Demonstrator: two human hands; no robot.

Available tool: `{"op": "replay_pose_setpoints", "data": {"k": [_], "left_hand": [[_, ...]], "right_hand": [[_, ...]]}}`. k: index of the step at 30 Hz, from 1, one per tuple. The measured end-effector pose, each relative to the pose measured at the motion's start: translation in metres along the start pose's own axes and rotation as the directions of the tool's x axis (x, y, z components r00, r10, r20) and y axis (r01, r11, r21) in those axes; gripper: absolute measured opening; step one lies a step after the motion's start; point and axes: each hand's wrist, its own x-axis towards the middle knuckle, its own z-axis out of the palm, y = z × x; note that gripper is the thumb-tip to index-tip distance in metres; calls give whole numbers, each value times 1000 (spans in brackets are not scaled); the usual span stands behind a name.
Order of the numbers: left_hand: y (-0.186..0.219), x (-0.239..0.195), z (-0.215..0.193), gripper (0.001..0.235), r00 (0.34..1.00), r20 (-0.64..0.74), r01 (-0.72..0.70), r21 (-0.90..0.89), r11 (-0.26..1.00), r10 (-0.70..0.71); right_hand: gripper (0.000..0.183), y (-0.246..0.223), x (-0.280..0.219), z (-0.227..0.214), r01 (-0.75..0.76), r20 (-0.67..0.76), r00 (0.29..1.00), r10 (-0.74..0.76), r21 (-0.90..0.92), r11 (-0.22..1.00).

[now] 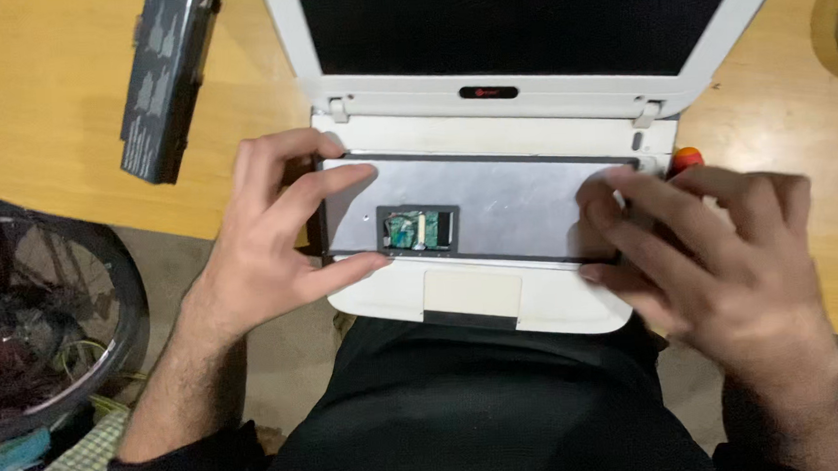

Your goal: The person disassembles a white laptop by removing screws from the bottom and palm rest using a screwdriver. They remove the palm rest cover to access the internal components, then reassemble the device by replacing the cover and tightening the screws.

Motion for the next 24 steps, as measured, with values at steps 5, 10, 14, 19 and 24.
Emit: {"op": "replay_pose_setpoints", "data": {"k": [5, 10, 14, 19, 24], "left_hand": [[-16, -2, -2, 90, 999, 32, -6, 9, 1000, 6], [4, 21, -11, 81, 999, 38, -32, 8, 999, 32], [10, 24, -7, 79, 999, 42, 1, 33, 999, -2], [8, 24, -2, 84, 997, 71, 14, 62, 998, -18], [-12, 6, 10, 116, 987, 160, -75, 304, 950, 27]], "right_hand": [[52, -12, -7, 0, -35, -34, 999, 34, -32, 999], [61, -18, -21, 4, -98, -30, 995, 97, -9, 995], [71, -16, -30, 8, -107, -42, 993, 106, -12, 994], [59, -16, -22, 3, -135, -96, 986, 135, 12, 991], [39, -12, -29, 0, -103, -123, 986, 114, 85, 991]]}}
